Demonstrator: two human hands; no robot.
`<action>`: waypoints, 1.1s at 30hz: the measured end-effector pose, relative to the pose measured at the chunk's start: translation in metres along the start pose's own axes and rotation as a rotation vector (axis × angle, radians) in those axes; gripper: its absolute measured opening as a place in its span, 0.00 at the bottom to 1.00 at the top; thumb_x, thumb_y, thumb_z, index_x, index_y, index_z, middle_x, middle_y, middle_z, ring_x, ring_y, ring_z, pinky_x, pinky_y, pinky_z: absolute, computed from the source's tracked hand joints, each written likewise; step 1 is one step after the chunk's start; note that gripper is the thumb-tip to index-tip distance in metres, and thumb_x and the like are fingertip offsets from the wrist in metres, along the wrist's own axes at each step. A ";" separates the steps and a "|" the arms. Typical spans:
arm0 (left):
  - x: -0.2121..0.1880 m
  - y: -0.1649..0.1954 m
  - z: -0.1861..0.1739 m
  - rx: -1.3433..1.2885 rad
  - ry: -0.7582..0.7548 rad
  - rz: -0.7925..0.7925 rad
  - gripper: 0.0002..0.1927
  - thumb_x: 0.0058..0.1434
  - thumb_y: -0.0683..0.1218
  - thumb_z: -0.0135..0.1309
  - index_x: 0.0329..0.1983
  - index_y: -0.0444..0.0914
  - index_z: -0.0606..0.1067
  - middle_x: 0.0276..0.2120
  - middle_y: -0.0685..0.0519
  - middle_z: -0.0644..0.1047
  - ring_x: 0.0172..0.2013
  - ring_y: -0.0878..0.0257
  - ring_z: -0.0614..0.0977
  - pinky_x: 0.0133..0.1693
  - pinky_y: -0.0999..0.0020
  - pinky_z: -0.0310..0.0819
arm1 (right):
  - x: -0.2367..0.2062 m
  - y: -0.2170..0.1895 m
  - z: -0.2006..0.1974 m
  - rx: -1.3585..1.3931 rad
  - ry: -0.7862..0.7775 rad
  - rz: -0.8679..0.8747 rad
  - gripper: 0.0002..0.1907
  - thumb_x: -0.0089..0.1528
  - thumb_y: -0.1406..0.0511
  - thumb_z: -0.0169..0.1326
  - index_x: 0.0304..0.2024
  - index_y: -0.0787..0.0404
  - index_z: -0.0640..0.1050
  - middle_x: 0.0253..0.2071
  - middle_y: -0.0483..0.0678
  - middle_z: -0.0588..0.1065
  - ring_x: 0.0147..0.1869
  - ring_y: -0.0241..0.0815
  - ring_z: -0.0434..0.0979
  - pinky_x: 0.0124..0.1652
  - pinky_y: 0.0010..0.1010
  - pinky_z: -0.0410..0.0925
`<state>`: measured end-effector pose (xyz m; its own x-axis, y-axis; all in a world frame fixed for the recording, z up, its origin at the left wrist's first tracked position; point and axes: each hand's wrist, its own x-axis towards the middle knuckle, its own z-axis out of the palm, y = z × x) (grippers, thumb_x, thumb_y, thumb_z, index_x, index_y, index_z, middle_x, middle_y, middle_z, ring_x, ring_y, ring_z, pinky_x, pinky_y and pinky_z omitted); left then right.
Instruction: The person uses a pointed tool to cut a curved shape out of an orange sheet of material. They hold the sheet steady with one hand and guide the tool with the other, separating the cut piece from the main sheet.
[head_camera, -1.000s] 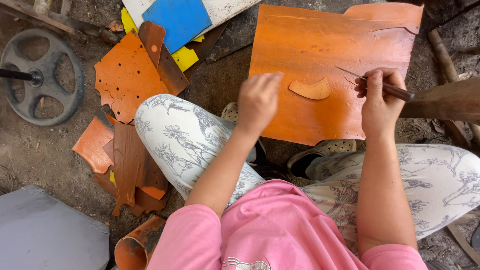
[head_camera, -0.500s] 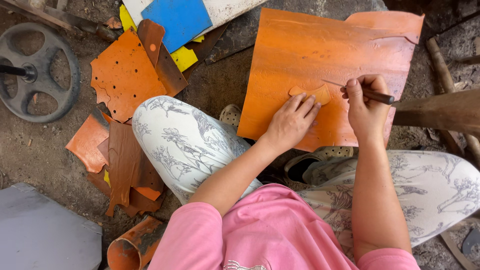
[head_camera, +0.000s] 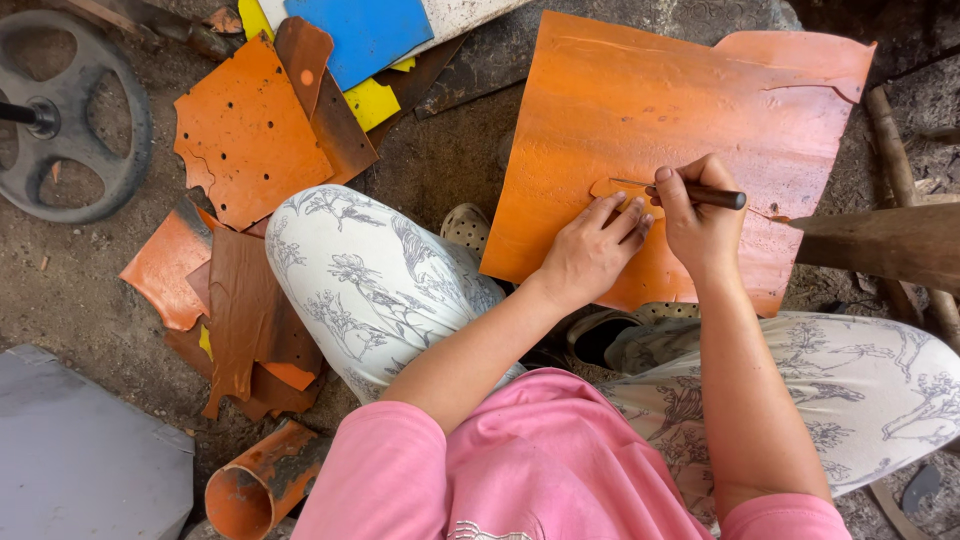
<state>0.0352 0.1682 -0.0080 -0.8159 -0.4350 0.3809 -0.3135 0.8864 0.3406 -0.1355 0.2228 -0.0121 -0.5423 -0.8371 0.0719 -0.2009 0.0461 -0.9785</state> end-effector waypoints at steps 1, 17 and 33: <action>0.000 0.000 0.000 -0.005 0.005 -0.002 0.17 0.64 0.44 0.50 0.54 0.38 0.78 0.57 0.50 0.76 0.59 0.50 0.75 0.55 0.60 0.79 | 0.000 -0.002 0.000 -0.011 -0.005 -0.008 0.13 0.74 0.69 0.57 0.37 0.66 0.69 0.34 0.50 0.77 0.40 0.36 0.82 0.39 0.26 0.74; 0.010 -0.003 -0.004 0.005 0.012 0.000 0.14 0.62 0.43 0.52 0.51 0.37 0.78 0.53 0.51 0.77 0.55 0.53 0.78 0.47 0.65 0.82 | 0.042 -0.040 -0.023 -0.378 -0.294 0.031 0.16 0.69 0.67 0.59 0.29 0.65 0.70 0.26 0.51 0.77 0.34 0.36 0.82 0.29 0.28 0.69; 0.012 -0.001 -0.007 -0.017 0.005 -0.005 0.15 0.63 0.42 0.51 0.52 0.40 0.79 0.53 0.54 0.77 0.55 0.55 0.79 0.46 0.67 0.83 | 0.041 -0.040 -0.058 -0.495 -0.235 -0.181 0.16 0.70 0.68 0.63 0.30 0.66 0.73 0.24 0.50 0.75 0.27 0.35 0.73 0.27 0.28 0.64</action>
<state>0.0291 0.1611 0.0022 -0.8121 -0.4402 0.3830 -0.3092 0.8813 0.3574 -0.1966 0.2184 0.0410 -0.2796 -0.9514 0.1292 -0.6622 0.0937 -0.7434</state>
